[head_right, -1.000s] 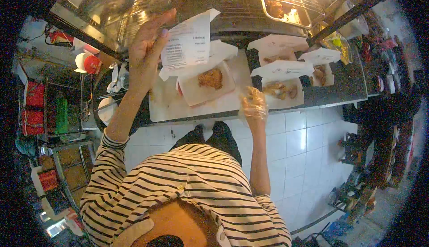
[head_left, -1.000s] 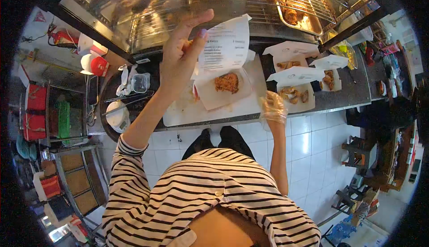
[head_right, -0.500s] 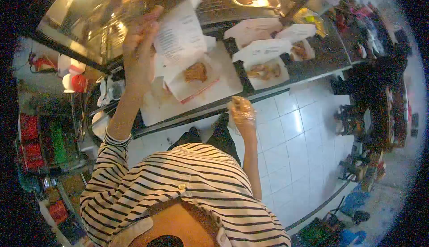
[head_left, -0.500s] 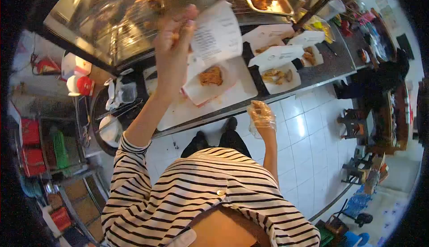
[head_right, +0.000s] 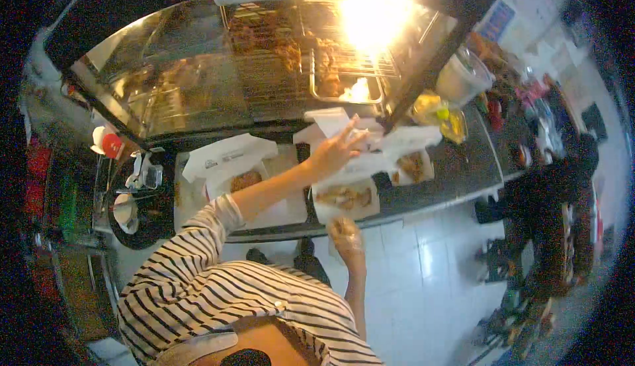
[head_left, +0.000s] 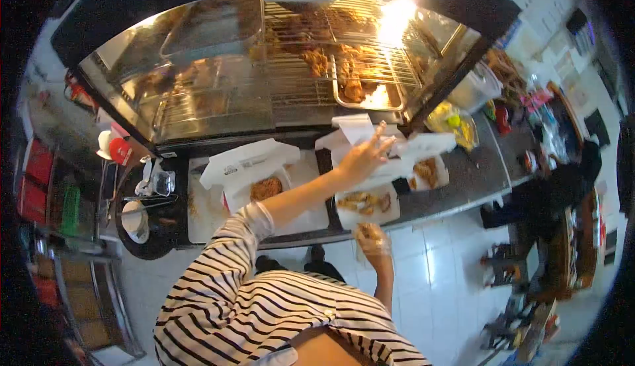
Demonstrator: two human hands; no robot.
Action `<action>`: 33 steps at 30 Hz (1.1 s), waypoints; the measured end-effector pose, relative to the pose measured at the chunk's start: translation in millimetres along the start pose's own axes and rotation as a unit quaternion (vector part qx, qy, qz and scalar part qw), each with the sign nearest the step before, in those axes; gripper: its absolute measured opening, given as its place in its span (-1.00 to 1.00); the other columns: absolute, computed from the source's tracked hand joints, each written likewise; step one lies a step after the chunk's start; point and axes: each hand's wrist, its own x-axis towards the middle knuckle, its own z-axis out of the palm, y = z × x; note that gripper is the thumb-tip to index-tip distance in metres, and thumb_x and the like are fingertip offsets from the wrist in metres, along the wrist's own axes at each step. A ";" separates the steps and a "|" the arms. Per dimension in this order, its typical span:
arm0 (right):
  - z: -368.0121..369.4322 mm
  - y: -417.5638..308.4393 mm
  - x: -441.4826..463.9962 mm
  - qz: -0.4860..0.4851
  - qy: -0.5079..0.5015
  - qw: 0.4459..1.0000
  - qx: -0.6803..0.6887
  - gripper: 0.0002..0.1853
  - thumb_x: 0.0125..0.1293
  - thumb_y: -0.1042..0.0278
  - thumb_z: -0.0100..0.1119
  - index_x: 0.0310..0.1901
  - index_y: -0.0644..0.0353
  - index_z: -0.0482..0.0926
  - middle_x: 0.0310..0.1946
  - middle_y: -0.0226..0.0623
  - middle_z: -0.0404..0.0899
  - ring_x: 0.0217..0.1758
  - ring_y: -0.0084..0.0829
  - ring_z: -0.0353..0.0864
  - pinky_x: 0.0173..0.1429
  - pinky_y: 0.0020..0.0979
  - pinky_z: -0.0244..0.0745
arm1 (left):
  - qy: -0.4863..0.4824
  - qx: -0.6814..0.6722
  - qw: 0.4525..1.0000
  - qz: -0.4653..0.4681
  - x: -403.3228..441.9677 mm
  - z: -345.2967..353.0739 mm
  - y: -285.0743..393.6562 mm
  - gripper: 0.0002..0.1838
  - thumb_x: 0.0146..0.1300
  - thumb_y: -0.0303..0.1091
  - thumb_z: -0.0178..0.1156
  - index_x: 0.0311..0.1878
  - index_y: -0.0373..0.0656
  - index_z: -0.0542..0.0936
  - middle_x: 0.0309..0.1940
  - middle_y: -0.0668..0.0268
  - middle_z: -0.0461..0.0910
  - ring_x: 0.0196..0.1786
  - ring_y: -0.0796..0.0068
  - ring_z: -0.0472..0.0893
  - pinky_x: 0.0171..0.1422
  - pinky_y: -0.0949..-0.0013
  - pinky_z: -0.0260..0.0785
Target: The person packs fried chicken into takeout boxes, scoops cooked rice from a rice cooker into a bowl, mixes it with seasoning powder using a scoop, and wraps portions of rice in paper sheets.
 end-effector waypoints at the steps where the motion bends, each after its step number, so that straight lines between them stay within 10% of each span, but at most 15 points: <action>1: -12.1 1.8 3.3 -0.005 -0.002 1.000 0.017 -0.79 0.10 0.42 0.13 -0.20 0.24 0.51 -0.35 -0.26 0.54 -0.33 -0.49 0.49 -0.21 -0.47 0.40 | 0.067 -0.008 0.997 0.027 5.0 -46.0 21.5 -0.54 0.11 -0.25 0.13 0.12 0.08 0.35 0.22 0.11 0.12 -0.04 0.14 0.48 -0.12 0.26 0.46; 3: -33.0 1.1 11.0 -0.006 -0.010 0.998 0.055 -0.79 0.11 0.43 0.13 -0.20 0.24 0.51 -0.36 -0.27 0.55 -0.32 -0.51 0.50 -0.20 -0.49 0.41 | 0.202 -0.003 0.979 0.029 -1.9 -125.3 24.1 -0.49 0.09 -0.30 0.16 0.15 0.05 0.31 0.21 0.10 0.14 0.00 0.22 0.46 -0.08 0.26 0.44; 4: -40.7 -0.2 16.1 -0.011 -0.017 0.998 0.063 -0.79 0.12 0.44 0.12 -0.19 0.25 0.51 -0.35 -0.29 0.55 -0.32 -0.53 0.50 -0.19 -0.51 0.41 | 0.212 -0.401 0.868 -0.200 -21.4 -123.5 -9.5 -0.52 0.16 -0.31 0.08 0.16 -0.13 0.26 0.21 0.11 0.13 0.12 0.27 0.36 0.08 0.23 0.32; 6: -57.7 -0.5 30.5 -0.021 -0.028 0.996 0.077 -0.79 0.13 0.45 0.11 -0.18 0.27 0.50 -0.34 -0.32 0.56 -0.31 -0.57 0.50 -0.18 -0.54 0.41 | 0.590 -0.039 0.806 -0.029 6.8 -217.4 -50.7 -0.48 0.29 -0.27 -0.11 0.20 -0.39 0.06 0.26 -0.01 -0.05 0.26 0.14 0.13 0.32 0.15 -0.05; 9: -73.7 11.9 66.1 -0.051 -0.068 0.974 0.211 -0.77 0.13 0.44 0.12 -0.16 0.28 0.50 -0.30 -0.36 0.55 -0.29 -0.61 0.49 -0.15 -0.57 0.42 | 0.553 0.329 0.721 -0.257 -3.7 -251.1 -159.9 -0.40 0.33 -0.12 -0.30 0.27 -0.38 -0.09 0.29 -0.12 -0.20 0.37 0.01 -0.29 0.37 -0.01 -0.29; 11: -94.7 -26.6 83.2 -0.059 -0.059 0.947 0.311 -0.73 0.11 0.43 0.15 -0.13 0.27 0.48 -0.29 -0.37 0.55 -0.29 -0.60 0.49 -0.17 -0.55 0.44 | 0.589 0.261 0.704 -0.299 9.1 -249.4 -157.5 -0.37 0.33 -0.07 -0.39 0.29 -0.36 -0.16 0.30 -0.12 -0.28 0.37 0.00 -0.33 0.37 -0.04 -0.38; 13: -100.3 22.5 118.5 -0.124 0.112 0.976 -0.141 -0.66 0.11 0.36 0.13 -0.02 0.10 0.43 0.03 -0.30 0.38 0.05 -0.41 0.37 0.07 -0.35 0.35 | 0.599 0.219 0.692 -0.338 22.6 -240.8 -147.3 -0.33 0.32 0.00 -0.50 0.30 -0.33 -0.25 0.31 -0.12 -0.38 0.37 -0.02 -0.35 0.37 -0.03 -0.48; 19: -130.5 -275.0 151.5 -0.332 0.087 0.937 0.057 -0.64 0.10 0.28 0.19 -0.07 0.21 0.47 -0.17 -0.25 0.50 -0.08 -0.46 0.45 -0.05 -0.50 0.33 | 0.543 0.269 0.713 -0.352 55.6 -189.5 -127.1 -0.31 0.31 0.01 -0.52 0.28 -0.41 -0.23 0.28 -0.24 -0.37 0.33 -0.19 -0.37 0.31 -0.16 -0.56; 21: -102.7 -305.0 180.0 -0.518 0.234 0.822 0.043 -0.44 0.02 0.10 0.28 0.02 0.19 0.39 -0.14 -0.21 0.42 -0.05 -0.32 0.40 0.01 -0.38 0.33 | 0.468 0.232 0.774 -0.358 70.4 -144.3 -151.5 -0.28 0.31 0.00 -0.39 0.26 -0.47 -0.24 0.25 -0.32 -0.36 0.32 -0.26 -0.36 0.32 -0.14 -0.55; 27: -91.3 -285.3 146.6 -0.424 0.302 0.854 0.028 -0.61 0.08 0.37 0.20 -0.03 0.26 0.44 -0.08 -0.21 0.48 -0.07 -0.42 0.47 0.00 -0.49 0.37 | 0.361 0.255 0.854 -0.274 104.7 -93.4 -29.1 -0.14 0.16 0.10 -0.09 0.26 -0.46 -0.08 0.22 -0.38 -0.22 0.30 -0.31 -0.19 0.32 -0.15 -0.25; 28: -94.9 -271.2 139.1 -0.312 0.228 0.919 0.081 -0.60 0.11 0.40 0.16 0.00 0.30 0.41 -0.07 -0.22 0.45 -0.01 -0.40 0.44 0.04 -0.48 0.34 | 0.453 0.214 0.862 -0.083 96.0 -76.2 -29.9 -0.20 0.14 0.01 -0.02 0.25 -0.44 0.01 0.22 -0.38 -0.22 0.32 -0.25 -0.21 0.33 -0.09 -0.20; 29: -94.7 -262.0 124.3 -0.299 0.141 0.917 0.223 -0.57 0.17 0.32 0.10 0.06 0.31 0.35 0.00 -0.20 0.39 0.05 -0.38 0.38 0.09 -0.45 0.30 | 0.249 0.102 0.950 -0.159 79.2 -89.3 -4.0 -0.34 0.14 -0.17 0.02 0.23 -0.36 0.12 0.25 -0.30 -0.23 0.32 -0.25 -0.24 0.33 -0.07 -0.21; 30: -90.8 -237.1 125.2 -0.312 0.143 0.902 0.262 -0.54 0.22 0.22 0.02 0.11 0.28 0.30 0.08 -0.18 0.30 0.10 -0.38 0.32 0.13 -0.43 0.26 | 0.322 -0.036 0.946 -0.004 77.8 -83.4 -14.4 -0.45 0.11 -0.33 0.03 0.20 -0.24 0.22 0.26 -0.21 -0.10 0.33 -0.14 -0.09 0.33 0.02 -0.11; 31: -86.5 -221.4 119.2 -0.279 0.123 0.897 0.319 -0.54 0.26 0.18 -0.05 0.13 0.26 0.28 0.11 -0.16 0.26 0.12 -0.37 0.31 0.13 -0.42 0.26 | 0.173 -0.168 0.970 0.022 61.5 -59.0 -33.3 -0.59 0.17 -0.38 -0.03 0.11 -0.20 0.33 0.23 -0.06 0.10 0.29 0.06 0.12 0.29 0.13 0.02; 33: -77.9 -201.1 106.7 -0.239 0.189 0.890 0.340 -0.57 0.28 0.22 -0.08 0.12 0.26 0.29 0.11 -0.18 0.26 0.13 -0.33 0.30 0.14 -0.39 0.27 | 0.290 -0.159 0.943 -0.048 9.7 -84.6 0.6 -0.71 0.22 -0.33 -0.04 -0.02 -0.23 0.42 0.12 0.07 0.28 0.12 0.30 0.36 0.15 0.28 0.22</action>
